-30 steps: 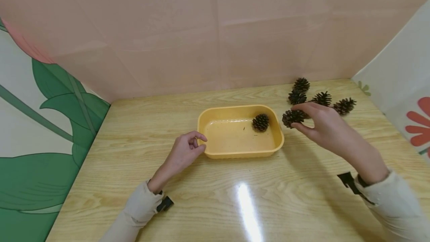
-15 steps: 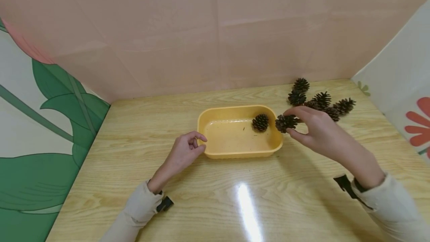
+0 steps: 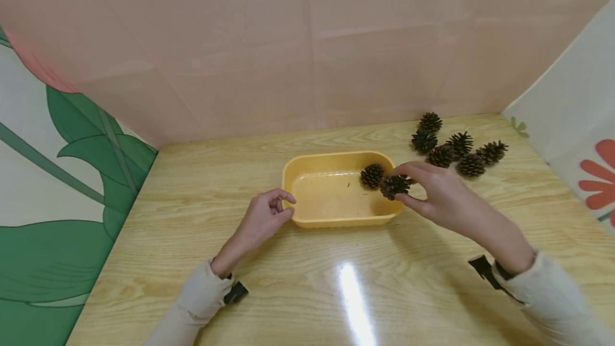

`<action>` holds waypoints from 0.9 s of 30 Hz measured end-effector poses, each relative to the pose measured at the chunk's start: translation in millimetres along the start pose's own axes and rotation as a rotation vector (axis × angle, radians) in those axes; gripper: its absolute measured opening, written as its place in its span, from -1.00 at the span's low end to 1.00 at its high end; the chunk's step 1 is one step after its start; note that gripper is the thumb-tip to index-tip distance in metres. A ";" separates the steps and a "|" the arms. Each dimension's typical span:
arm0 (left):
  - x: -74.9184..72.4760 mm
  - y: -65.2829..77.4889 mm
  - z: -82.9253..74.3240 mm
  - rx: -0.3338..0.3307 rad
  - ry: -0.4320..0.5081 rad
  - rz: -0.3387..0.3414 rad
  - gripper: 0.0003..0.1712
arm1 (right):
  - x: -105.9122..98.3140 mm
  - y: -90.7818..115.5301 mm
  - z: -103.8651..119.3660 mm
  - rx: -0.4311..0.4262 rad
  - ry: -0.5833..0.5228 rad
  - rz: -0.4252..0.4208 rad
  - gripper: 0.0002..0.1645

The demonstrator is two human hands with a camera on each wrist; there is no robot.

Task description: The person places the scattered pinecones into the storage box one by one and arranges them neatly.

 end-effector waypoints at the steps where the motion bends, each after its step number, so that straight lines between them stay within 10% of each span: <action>1: 0.2 0.0 0.2 -0.001 0.002 0.000 -0.81 | 1.6 -0.5 0.3 -0.004 -0.002 0.004 -0.49; 27: 0.0 0.3 0.2 -0.013 0.002 0.004 -0.83 | 19.8 -5.9 -0.7 -0.018 -0.052 0.146 -0.66</action>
Point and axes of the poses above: each hand's wrist, its own y-axis away from the middle knuckle, its own x-axis out of the palm, z = x × y, the point moved 2 cm from there along -y, towards the middle knuckle, and after that the axes turned 15 degrees about z, right-handed, at the moved point
